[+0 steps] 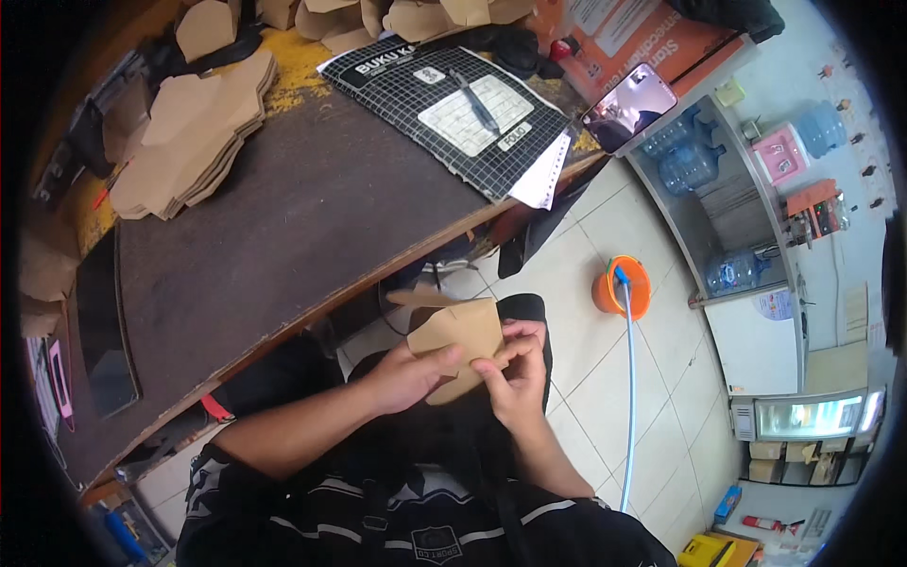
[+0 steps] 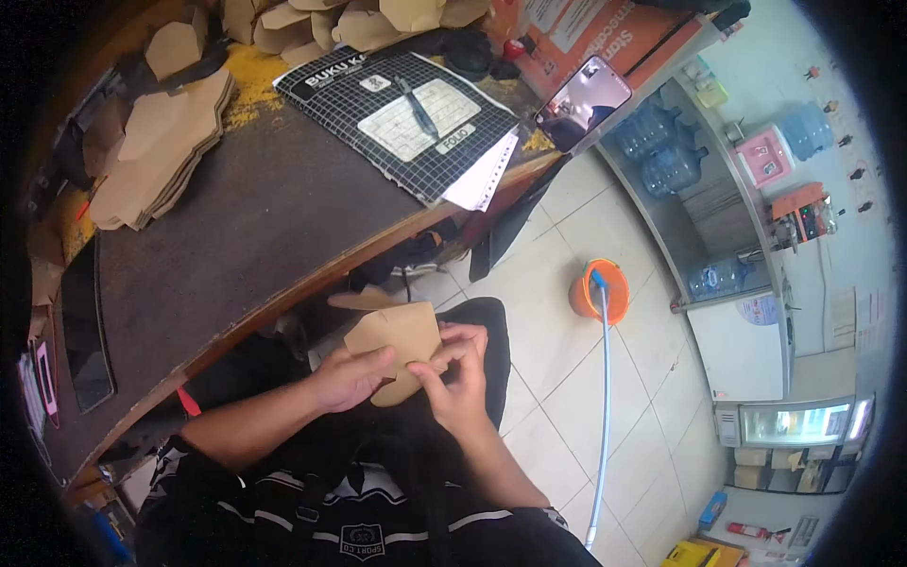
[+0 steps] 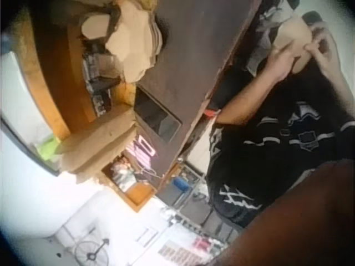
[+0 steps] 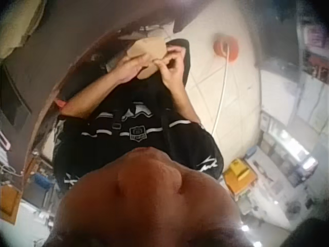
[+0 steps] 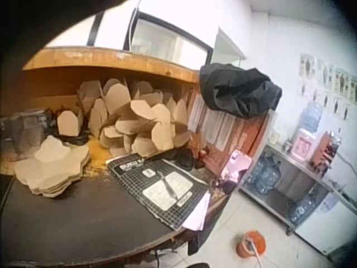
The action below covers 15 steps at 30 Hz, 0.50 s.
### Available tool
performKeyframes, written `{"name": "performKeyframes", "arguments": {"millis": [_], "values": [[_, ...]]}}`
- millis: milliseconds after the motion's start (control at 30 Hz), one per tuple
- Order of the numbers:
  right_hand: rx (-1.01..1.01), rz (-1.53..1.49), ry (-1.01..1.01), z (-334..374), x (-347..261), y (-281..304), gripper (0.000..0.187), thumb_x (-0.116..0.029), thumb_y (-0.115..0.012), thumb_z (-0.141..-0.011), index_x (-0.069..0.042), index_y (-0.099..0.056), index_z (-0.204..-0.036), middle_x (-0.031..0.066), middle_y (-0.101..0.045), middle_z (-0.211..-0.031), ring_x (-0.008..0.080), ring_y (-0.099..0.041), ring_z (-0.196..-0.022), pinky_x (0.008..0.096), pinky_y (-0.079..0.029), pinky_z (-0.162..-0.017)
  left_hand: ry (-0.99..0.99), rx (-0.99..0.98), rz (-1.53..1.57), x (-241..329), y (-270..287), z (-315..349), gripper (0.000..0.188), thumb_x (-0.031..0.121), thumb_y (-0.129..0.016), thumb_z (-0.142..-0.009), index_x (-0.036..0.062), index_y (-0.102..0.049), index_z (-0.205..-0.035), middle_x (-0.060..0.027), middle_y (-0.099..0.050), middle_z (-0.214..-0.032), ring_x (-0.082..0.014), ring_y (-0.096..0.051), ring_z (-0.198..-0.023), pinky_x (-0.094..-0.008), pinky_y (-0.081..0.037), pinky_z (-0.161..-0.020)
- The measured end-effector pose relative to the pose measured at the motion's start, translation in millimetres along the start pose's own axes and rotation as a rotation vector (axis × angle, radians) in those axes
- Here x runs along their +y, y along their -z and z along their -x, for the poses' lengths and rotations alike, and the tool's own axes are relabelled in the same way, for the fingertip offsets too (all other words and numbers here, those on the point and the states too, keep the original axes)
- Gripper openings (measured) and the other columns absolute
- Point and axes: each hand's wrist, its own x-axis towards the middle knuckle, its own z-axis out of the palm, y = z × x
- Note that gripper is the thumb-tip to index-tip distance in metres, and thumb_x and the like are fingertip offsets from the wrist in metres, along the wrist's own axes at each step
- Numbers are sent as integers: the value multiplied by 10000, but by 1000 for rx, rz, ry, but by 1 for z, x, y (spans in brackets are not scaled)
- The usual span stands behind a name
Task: The person assembles flat cardboard pieces into small boxes by hand. They fold the pieces along pre-cut lines, interlock the tabs, and stack the finished boxes on the table.
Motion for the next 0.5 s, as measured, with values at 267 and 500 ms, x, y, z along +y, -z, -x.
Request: {"name": "performKeyframes", "arguments": {"millis": [267,500], "values": [[-179,-376,-305,-10,4,13,900,-516,-785,-938,-30,-343,-1553,157,-448,-1504,278,-429,-1445,428,-349,-1206,-212,-110,-1018,24,-11,11,332,183,-593,-1080,60,-622,-1386,-128,-738,-1203,-285,-716,-1109,-422,-553,-931],[-178,-552,-479,-22,0,29,802,-524,-713,-994,35,-474,-1517,146,-631,-1422,242,-598,-1319,379,-460,-1127,-107,-599,-1545,35,-11,12,350,106,-654,-926,217,-735,-1248,-141,-768,-1072,-354,-733,-1021,-482,-577,-870]]}}
